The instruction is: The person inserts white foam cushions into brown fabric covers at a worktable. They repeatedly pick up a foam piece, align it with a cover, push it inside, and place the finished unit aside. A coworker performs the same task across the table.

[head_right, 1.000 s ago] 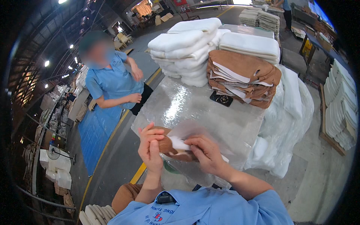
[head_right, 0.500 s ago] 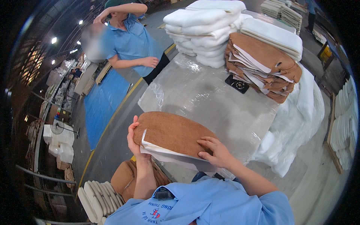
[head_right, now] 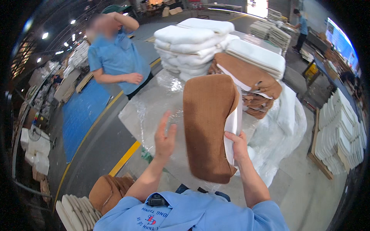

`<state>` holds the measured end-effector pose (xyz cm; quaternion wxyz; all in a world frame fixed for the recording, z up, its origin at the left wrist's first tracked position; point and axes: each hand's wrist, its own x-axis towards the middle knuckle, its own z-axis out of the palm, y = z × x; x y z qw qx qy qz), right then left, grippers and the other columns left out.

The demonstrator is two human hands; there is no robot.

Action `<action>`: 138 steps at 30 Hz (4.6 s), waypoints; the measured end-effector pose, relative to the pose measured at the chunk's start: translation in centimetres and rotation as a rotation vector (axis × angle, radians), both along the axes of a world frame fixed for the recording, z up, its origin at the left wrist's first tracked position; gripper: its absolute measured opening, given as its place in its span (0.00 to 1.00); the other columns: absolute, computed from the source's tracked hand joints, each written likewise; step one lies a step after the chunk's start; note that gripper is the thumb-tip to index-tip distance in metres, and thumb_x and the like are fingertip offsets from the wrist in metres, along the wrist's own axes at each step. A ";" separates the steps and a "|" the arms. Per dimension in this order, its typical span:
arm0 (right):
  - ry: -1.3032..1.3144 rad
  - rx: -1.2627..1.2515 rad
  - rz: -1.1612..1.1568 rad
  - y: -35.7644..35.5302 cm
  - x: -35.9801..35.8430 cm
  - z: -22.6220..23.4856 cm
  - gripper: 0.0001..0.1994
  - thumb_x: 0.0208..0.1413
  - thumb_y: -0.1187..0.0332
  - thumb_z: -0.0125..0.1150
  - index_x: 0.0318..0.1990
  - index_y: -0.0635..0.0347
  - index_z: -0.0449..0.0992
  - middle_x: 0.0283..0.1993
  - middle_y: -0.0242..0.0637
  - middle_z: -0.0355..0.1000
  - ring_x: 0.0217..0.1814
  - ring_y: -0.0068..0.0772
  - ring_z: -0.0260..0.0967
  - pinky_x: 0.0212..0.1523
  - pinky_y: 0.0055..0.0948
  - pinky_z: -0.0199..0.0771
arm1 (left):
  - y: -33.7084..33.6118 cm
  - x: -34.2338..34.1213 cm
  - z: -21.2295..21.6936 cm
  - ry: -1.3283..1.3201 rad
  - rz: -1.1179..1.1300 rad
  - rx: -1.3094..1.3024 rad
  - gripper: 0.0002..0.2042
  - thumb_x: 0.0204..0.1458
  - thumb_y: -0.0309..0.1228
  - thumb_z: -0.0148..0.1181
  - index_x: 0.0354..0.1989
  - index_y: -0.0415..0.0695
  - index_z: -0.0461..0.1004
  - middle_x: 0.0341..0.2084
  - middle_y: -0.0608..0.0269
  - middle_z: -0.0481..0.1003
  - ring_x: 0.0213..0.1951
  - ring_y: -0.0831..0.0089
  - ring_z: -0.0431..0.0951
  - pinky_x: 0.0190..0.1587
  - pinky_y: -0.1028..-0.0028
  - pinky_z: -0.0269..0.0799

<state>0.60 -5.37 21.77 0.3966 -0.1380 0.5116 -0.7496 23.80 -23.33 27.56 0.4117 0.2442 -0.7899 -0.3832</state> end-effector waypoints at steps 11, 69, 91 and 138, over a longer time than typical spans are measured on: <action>-0.226 0.557 0.729 4.0 10.4 -12.8 0.20 0.72 0.51 0.57 0.55 0.60 0.79 0.46 0.39 0.82 0.42 0.29 0.79 0.43 0.35 0.80 | -6.8 0.7 -8.0 -0.913 0.204 -0.203 0.29 0.70 0.47 0.48 0.70 0.37 0.66 0.71 0.45 0.65 0.74 0.36 0.57 0.73 0.38 0.50; 0.498 0.561 0.580 0.7 2.6 -2.5 0.39 0.53 0.54 0.80 0.65 0.73 0.71 0.61 0.49 0.76 0.60 0.44 0.74 0.61 0.42 0.77 | 11.1 21.8 -19.1 -0.530 0.469 0.601 0.45 0.60 0.45 0.65 0.81 0.52 0.44 0.68 0.39 0.63 0.65 0.37 0.68 0.66 0.48 0.66; 1.424 -0.731 1.167 -19.3 61.2 15.0 0.15 0.52 0.76 0.68 0.49 0.65 0.80 0.57 0.47 0.79 0.61 0.48 0.76 0.63 0.41 0.72 | 17.6 57.9 -16.0 1.153 0.722 0.895 0.26 0.57 0.27 0.72 0.65 0.41 0.73 0.59 0.59 0.78 0.61 0.66 0.76 0.66 0.61 0.70; 0.363 0.731 1.668 -45.2 96.1 -30.4 0.36 0.58 0.52 0.74 0.70 0.45 0.61 0.62 0.36 0.72 0.59 0.42 0.73 0.50 0.45 0.77 | 6.5 83.2 -33.8 0.685 1.961 1.579 0.39 0.61 0.40 0.69 0.74 0.36 0.55 0.70 0.46 0.65 0.70 0.54 0.68 0.68 0.59 0.70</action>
